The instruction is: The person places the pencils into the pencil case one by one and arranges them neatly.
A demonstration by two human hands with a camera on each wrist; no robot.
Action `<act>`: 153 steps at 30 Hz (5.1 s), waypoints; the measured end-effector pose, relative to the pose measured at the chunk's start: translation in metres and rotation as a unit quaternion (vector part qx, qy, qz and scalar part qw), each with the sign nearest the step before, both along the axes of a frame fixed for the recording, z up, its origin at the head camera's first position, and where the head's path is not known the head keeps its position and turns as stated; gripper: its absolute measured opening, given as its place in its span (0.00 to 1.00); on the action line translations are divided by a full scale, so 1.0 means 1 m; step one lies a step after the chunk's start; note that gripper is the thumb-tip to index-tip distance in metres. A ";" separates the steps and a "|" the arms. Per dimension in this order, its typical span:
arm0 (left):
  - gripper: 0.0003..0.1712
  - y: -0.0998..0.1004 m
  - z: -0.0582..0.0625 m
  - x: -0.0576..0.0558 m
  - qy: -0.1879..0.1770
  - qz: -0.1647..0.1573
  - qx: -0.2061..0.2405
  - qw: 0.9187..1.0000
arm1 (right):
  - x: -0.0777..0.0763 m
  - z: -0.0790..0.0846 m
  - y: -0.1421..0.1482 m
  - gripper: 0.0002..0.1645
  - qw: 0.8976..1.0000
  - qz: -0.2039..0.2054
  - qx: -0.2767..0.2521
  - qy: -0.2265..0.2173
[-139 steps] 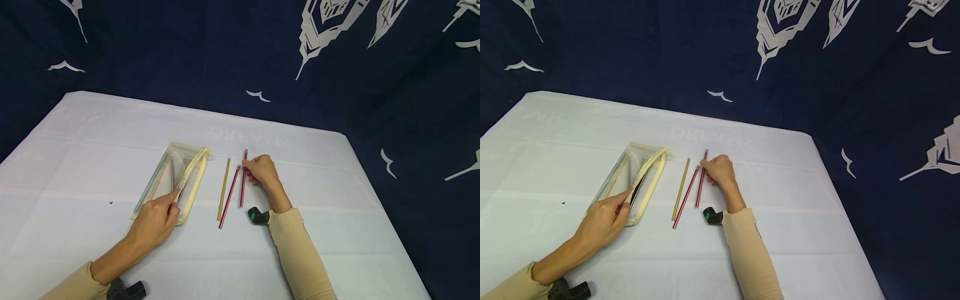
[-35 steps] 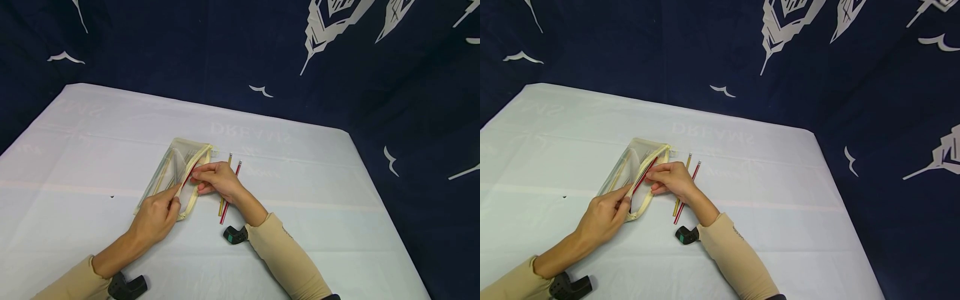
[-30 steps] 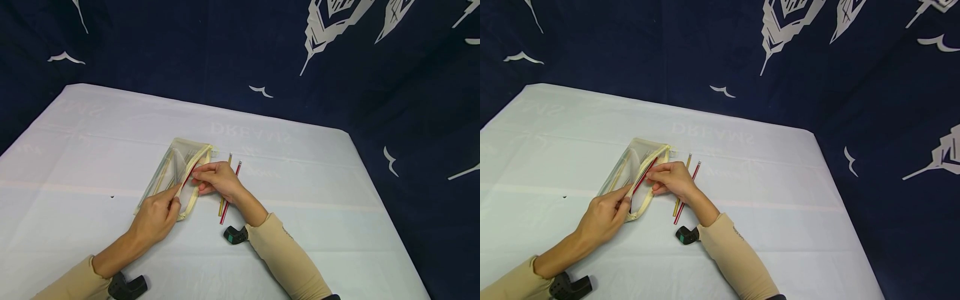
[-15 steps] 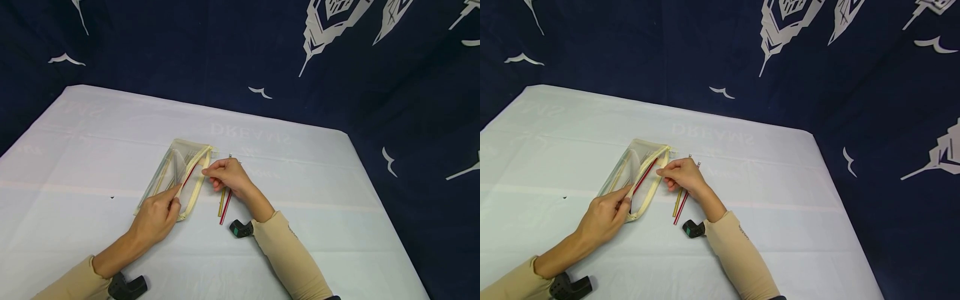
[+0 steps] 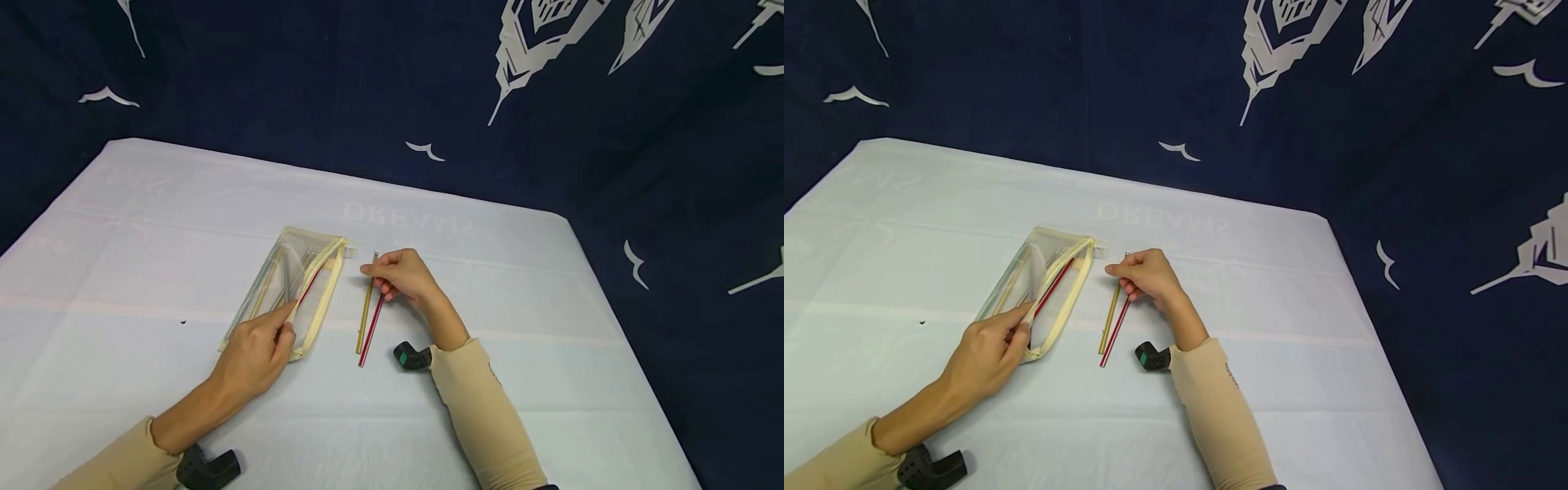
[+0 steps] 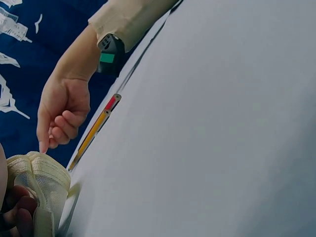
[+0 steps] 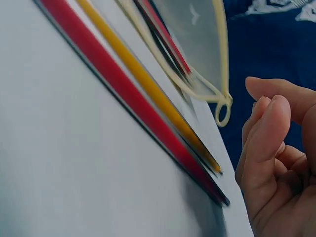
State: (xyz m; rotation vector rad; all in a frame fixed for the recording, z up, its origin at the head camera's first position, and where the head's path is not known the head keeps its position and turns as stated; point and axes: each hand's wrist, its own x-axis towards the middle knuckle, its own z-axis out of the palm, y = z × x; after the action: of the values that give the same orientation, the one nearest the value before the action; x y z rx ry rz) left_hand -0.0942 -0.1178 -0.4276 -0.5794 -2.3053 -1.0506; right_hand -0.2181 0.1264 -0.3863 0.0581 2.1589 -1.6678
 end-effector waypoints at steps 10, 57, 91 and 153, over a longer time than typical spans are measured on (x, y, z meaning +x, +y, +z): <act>0.20 -0.001 -0.002 0.000 0.000 0.004 0.000 1.000 | -0.007 -0.008 0.023 0.18 0.996 0.013 0.079 -0.039; 0.20 0.001 -0.002 0.000 -0.011 -0.003 -0.005 1.000 | -0.006 -0.011 0.024 0.06 0.996 -0.018 0.082 -0.025; 0.19 0.000 -0.002 -0.001 -0.008 -0.002 -0.001 1.000 | -0.011 -0.016 0.022 0.08 0.978 -0.079 -0.191 0.002; 0.19 0.000 -0.001 -0.001 -0.013 -0.005 -0.007 1.000 | 0.021 -0.017 -0.051 0.16 0.982 0.020 -0.188 -0.022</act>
State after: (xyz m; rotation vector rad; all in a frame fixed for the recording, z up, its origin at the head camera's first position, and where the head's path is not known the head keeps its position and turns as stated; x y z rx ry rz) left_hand -0.0953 -0.1175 -0.4282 -0.5863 -2.3356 -1.0528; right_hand -0.1972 0.0757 -0.4030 -0.0572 1.7665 -2.0000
